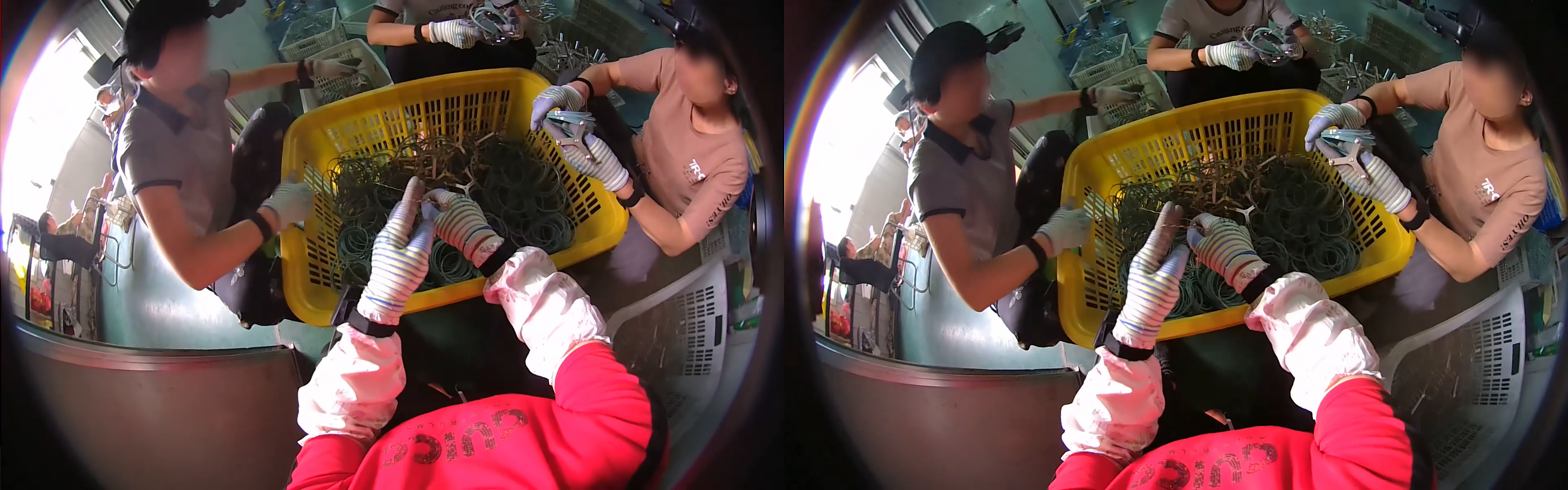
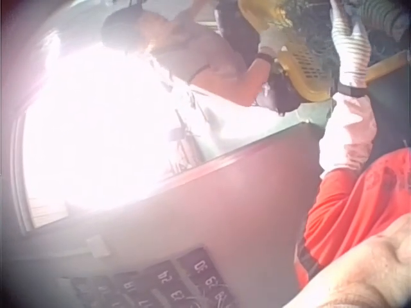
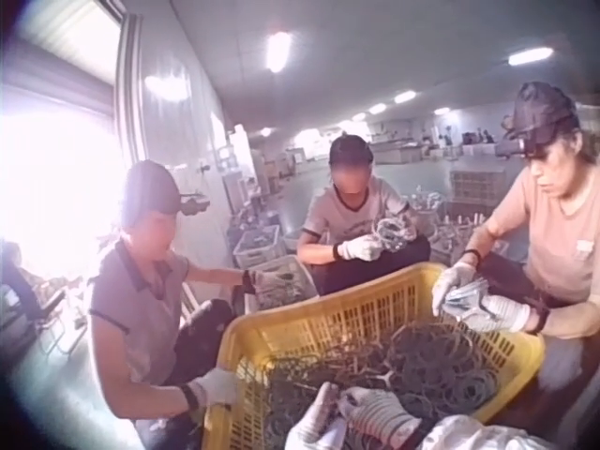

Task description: The recorder and several other people are sorting through a yellow basket of metal coils and springs, separating specific parts and placing them into other containers.

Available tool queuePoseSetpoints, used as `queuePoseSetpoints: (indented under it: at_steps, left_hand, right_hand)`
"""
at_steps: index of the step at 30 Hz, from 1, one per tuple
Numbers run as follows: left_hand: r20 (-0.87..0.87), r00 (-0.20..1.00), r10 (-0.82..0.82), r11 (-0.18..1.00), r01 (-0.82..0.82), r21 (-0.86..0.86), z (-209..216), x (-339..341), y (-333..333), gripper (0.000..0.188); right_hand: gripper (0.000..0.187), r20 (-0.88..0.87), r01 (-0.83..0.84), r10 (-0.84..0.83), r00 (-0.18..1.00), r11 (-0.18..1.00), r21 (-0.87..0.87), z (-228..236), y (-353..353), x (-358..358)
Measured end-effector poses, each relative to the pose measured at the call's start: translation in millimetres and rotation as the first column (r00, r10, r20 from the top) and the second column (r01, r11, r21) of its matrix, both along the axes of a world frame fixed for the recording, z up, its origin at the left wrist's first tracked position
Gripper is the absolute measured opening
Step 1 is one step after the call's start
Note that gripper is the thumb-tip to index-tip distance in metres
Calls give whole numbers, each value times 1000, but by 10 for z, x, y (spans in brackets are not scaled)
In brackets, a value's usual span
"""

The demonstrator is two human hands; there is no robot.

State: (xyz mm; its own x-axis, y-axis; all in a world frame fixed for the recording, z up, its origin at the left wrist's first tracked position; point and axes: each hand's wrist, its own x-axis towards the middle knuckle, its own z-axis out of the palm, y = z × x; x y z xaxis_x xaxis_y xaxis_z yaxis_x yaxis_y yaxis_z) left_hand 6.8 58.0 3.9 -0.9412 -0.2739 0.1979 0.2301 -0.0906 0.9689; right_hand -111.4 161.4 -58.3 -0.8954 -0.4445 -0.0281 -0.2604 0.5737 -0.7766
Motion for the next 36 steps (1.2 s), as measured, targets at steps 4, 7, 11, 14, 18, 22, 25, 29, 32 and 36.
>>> queuePoseSetpoints:
  at_steps: [4, 7, 11, 14, 18, 22, 25, 29, 32, 36]
  left_hand:
    - [-29, 998, -53, 970, 44, -240, -112, 25, 21, 68]
    - [-109, 992, -63, 941, 23, -338, -232, -46, 31, 75]
    - [-155, 985, 77, 988, -96, -118, -59, 3, -38, 74]
    - [-273, 917, 289, 955, -257, 148, 175, 4, -319, 64]
    - [-58, 938, 343, 936, -336, 100, -36, -99, -584, 49]
    - [68, 953, 294, 953, -299, 60, 41, -168, -393, 44]
    - [191, 961, 202, 952, -238, 192, -101, -263, -511, 34]
    - [235, 969, 78, 872, -180, 455, -288, -319, -781, 25]
    - [253, 967, 17, 812, -161, 561, -334, -300, -817, 32]
    - [285, 958, 41, 878, -170, 447, -272, -296, -688, 35]
  right_hand:
    - [34, -206, 4, 21, 978, 993, 118, -131, -8, 24]
    - [35, -247, -26, 84, 965, 973, 229, -158, -64, 46]
    - [36, -27, 39, -41, 999, 998, -46, -134, -33, -123]
    - [40, 215, 66, 23, 976, 915, -399, -142, 99, -275]
    - [35, 385, -6, 337, 859, 759, -651, 115, 116, -109]
    - [35, 351, -156, 460, 816, 759, -632, 256, 5, 45]
    - [36, 339, -149, 462, 819, 743, -652, 191, 29, 91]
    - [32, 327, -173, 544, 773, 676, -716, 243, 28, 75]
    - [28, 363, -105, 543, 757, 650, -753, 244, 80, 137]
    - [25, 481, -3, 448, 754, 733, -680, 134, 28, 151]
